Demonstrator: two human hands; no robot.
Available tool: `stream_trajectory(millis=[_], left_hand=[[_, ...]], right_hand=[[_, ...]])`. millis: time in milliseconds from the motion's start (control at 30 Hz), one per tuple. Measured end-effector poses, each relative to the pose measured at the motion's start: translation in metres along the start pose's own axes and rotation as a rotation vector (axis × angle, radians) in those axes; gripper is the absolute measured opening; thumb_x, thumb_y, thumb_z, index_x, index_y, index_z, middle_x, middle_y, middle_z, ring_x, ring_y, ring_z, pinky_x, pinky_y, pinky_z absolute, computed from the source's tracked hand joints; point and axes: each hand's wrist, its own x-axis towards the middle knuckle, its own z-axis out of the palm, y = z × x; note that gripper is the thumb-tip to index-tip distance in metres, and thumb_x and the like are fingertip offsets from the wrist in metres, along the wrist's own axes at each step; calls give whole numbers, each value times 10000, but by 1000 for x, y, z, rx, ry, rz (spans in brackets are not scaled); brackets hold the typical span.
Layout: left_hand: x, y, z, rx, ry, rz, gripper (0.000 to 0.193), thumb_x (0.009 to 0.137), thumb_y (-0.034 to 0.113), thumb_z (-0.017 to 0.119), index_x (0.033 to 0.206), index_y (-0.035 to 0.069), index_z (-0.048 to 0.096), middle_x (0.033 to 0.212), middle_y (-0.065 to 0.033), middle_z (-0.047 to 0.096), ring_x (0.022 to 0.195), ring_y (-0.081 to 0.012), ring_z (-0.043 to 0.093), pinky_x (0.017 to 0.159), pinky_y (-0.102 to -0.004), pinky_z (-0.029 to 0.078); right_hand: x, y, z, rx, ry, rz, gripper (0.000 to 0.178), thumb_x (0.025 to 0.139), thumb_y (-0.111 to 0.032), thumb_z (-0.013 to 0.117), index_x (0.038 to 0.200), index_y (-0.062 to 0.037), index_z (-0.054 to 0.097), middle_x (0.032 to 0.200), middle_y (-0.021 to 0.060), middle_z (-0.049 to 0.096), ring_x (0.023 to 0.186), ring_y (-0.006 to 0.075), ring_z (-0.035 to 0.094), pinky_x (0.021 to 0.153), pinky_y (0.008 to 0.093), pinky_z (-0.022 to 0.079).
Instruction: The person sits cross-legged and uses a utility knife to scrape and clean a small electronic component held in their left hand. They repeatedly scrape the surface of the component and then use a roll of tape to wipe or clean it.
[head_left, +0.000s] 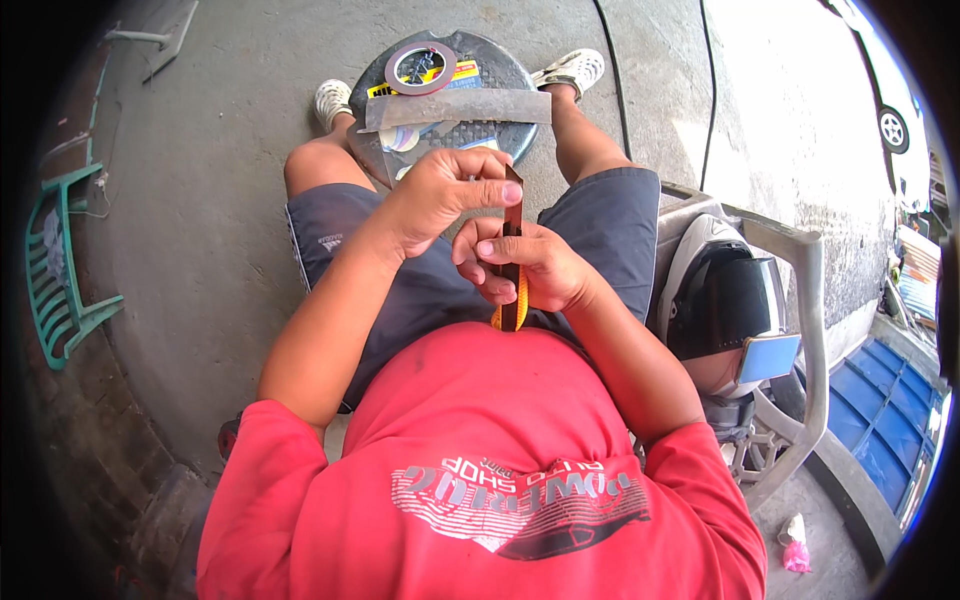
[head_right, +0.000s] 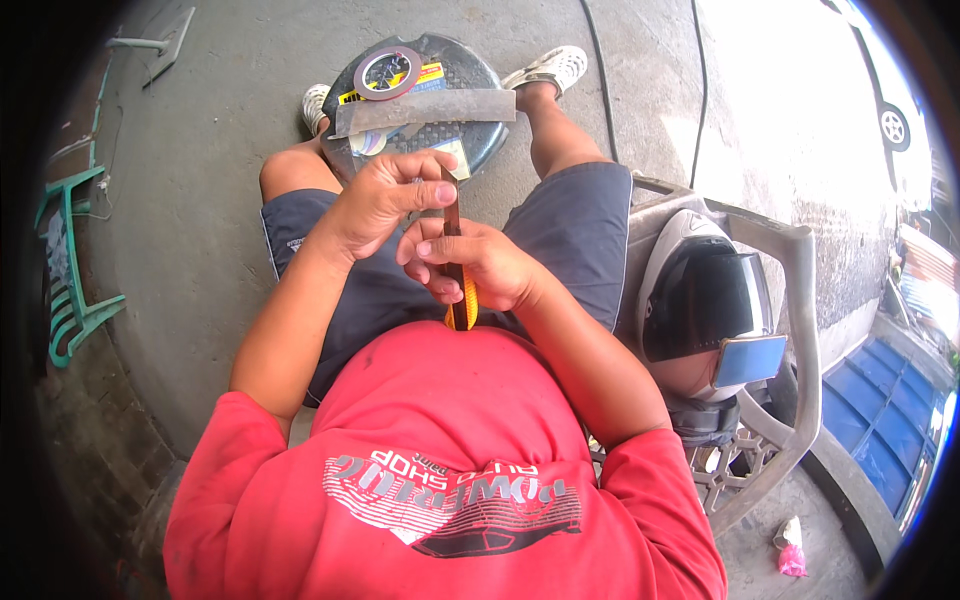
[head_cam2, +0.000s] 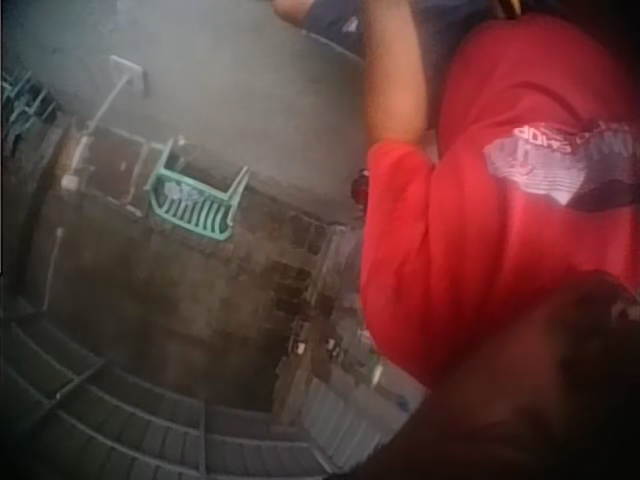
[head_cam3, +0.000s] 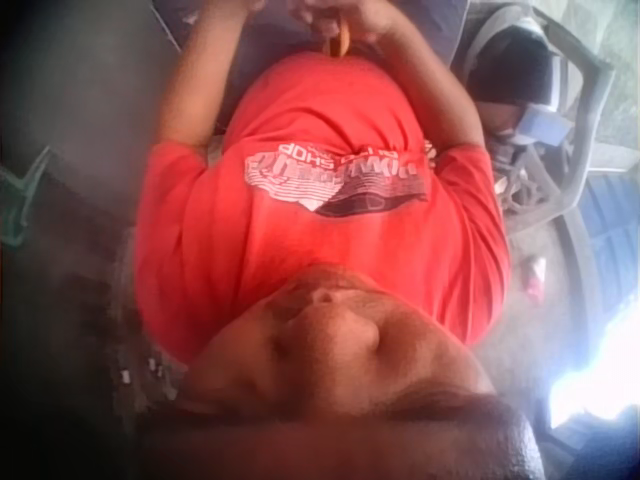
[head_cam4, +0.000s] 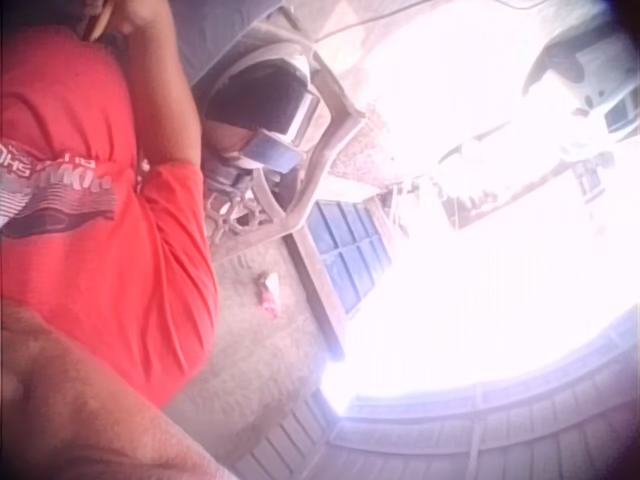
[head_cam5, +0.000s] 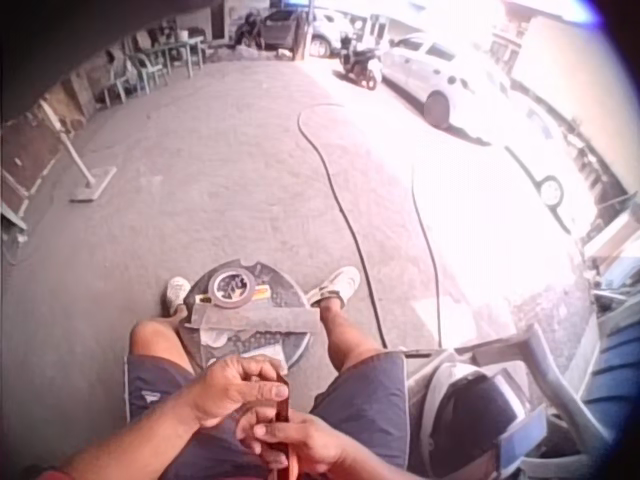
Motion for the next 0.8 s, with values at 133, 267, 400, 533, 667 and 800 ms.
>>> stream_trajectory(millis=[133, 267, 400, 533, 667, 800], left_hand=[[22, 22, -27, -268, 371, 186, 129, 1004, 204, 793, 1005, 76, 777, 969, 9, 701, 851, -74, 561, 717, -259, 434], [11, 56, -66, -251, 510, 251, 283, 1035, 336, 760, 889, 103, 693, 1012, -8, 625, 877, -96, 567, 737, -298, 442], [1, 48, -75, 264, 696, 197, 258, 1020, 308, 796, 940, 74, 723, 910, 27, 619, 786, -42, 534, 651, -223, 412], [7, 32, -113, 311, 775, 51, 214, 987, 232, 833, 1071, 40, 787, 945, 23, 670, 805, -50, 574, 653, -246, 470], [38, 32, -113, 874, 793, 169, 292, 936, 204, 842, 1187, 64, 792, 1119, -55, 719, 916, -176, 684, 807, -346, 569], [61, 39, -119, 1364, 570, 20, 432, 883, 173, 826, 1312, 177, 771, 1388, -102, 684, 1242, -307, 681, 1043, -438, 565]], right_hand=[[-8, -11, -2, -72, -37, 81, 294, 1028, -267, 668, 1158, -5, 641, 885, 60, 597, 601, 108, 501, 554, 253, 402], [-14, -20, -10, -93, 151, 29, 367, 1049, -275, 637, 1305, -15, 598, 920, 59, 585, 612, 109, 492, 578, 248, 405], [-16, -16, -25, -454, 462, 40, 450, 1030, -180, 683, 1419, -18, 525, 944, 50, 579, 727, 136, 576, 662, 291, 477], [-18, -1, -34, -554, 504, 126, 527, 998, -90, 690, 1476, 2, 487, 998, 60, 607, 795, 144, 595, 739, 327, 523], [-9, 12, -40, -820, 487, 159, 582, 982, -89, 693, 1507, -1, 458, 988, 60, 617, 821, 145, 611, 759, 324, 532], [14, -4, -23, -1572, 591, -99, 565, 929, -77, 634, 1469, 10, 491, 1206, 266, 644, 1057, 466, 710, 904, 522, 579]])
